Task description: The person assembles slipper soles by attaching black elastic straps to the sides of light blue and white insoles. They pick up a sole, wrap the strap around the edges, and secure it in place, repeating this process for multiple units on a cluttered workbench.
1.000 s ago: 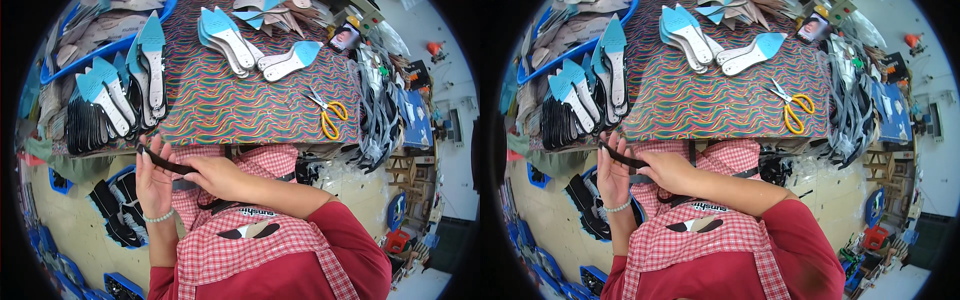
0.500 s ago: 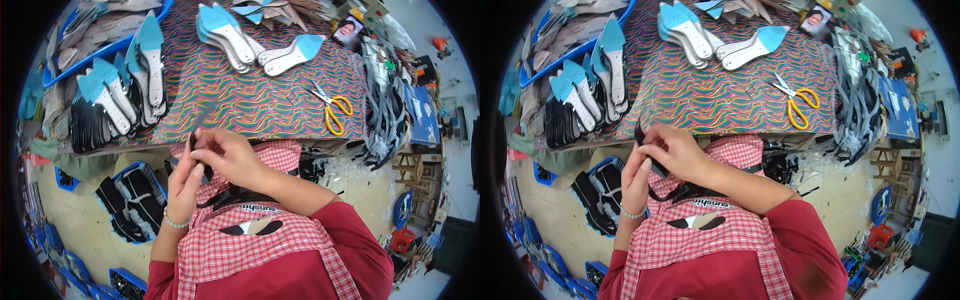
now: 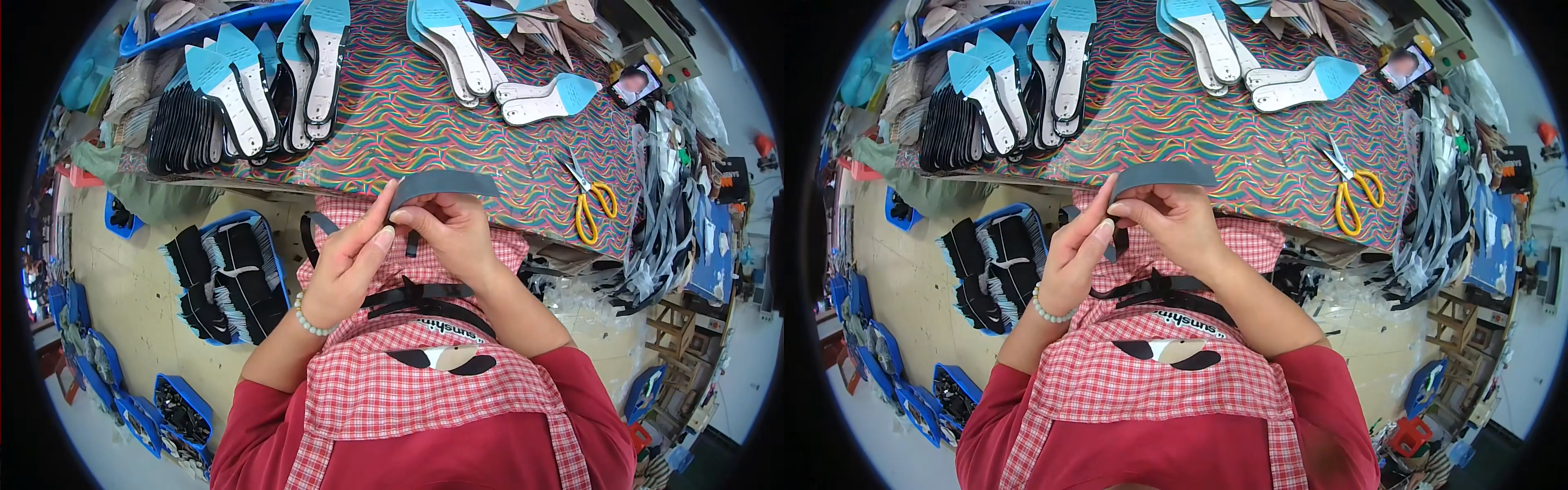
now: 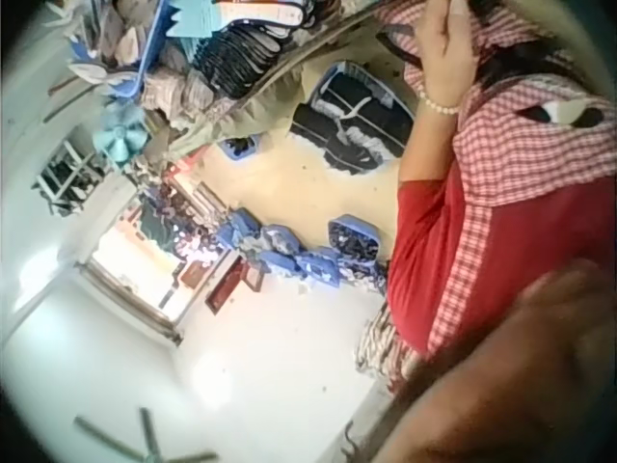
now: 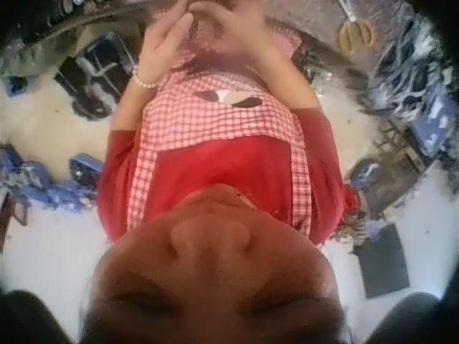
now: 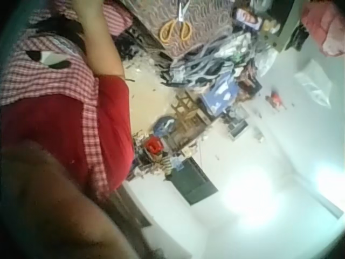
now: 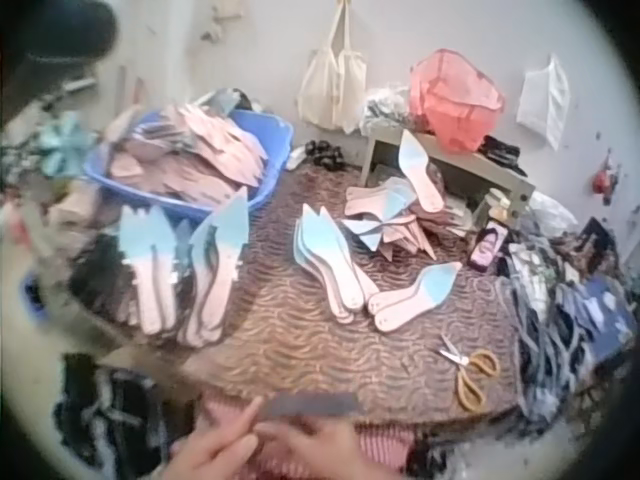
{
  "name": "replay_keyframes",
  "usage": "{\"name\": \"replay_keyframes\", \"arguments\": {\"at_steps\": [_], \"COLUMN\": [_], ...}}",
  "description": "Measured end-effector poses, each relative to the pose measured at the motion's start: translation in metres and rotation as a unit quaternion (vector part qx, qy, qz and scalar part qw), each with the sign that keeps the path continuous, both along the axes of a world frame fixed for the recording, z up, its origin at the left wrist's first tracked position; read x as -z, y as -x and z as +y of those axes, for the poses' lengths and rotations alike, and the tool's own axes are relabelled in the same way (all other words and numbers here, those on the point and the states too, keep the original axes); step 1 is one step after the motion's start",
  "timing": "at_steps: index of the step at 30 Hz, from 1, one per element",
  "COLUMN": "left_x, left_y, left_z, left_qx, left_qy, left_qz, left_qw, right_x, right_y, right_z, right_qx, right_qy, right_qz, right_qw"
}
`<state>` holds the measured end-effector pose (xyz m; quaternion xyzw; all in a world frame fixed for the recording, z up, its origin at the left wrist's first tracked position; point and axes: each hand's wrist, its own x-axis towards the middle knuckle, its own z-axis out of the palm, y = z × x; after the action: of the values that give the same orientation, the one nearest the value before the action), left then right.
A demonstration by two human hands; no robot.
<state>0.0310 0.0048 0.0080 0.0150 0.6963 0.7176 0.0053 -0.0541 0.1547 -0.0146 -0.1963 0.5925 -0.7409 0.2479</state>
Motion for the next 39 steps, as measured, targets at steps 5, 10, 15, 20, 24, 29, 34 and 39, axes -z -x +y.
{"name": "replay_keyframes", "arguments": {"at_steps": [5,10,15,20,24,29,34,39], "left_x": [0.0,0.009,0.009,0.004,0.012,0.094,0.208,0.252], "left_y": [0.001,0.002,0.001,0.01,0.019,-0.015,-0.26,-0.373], "left_z": [0.0,0.0,-0.004,-0.02,-0.071,-0.307,-0.525,-0.421], "left_qx": [0.004,-0.006,-0.041,-0.084,-0.222,-0.387,-0.574,-0.643], "left_qy": [-0.024,0.005,0.069,0.151,0.089,-0.389,-0.151,-0.038], "left_qz": [-0.01,-0.002,-0.051,0.065,0.121,0.052,-0.1,-0.37], "left_qw": [1.0,1.0,0.995,0.983,0.963,0.834,0.799,0.669], "right_x": [0.003,0.005,0.003,-0.012,-0.046,-0.118,-0.112,-0.066], "right_y": [0.003,0.002,-0.002,0.005,0.007,0.015,0.052,-0.153], "right_z": [0.001,0.002,0.001,0.004,0.042,0.158,0.494,0.749], "right_qx": [0.0,0.006,0.001,0.013,-0.038,0.374,0.502,0.826], "right_qy": [0.014,0.005,-0.086,-0.051,0.073,0.21,0.364,0.125], "right_qz": [-0.008,-0.005,0.018,0.401,0.306,0.19,0.154,0.246], "right_qw": [1.0,1.0,0.996,0.915,0.949,0.883,0.769,0.492]}}
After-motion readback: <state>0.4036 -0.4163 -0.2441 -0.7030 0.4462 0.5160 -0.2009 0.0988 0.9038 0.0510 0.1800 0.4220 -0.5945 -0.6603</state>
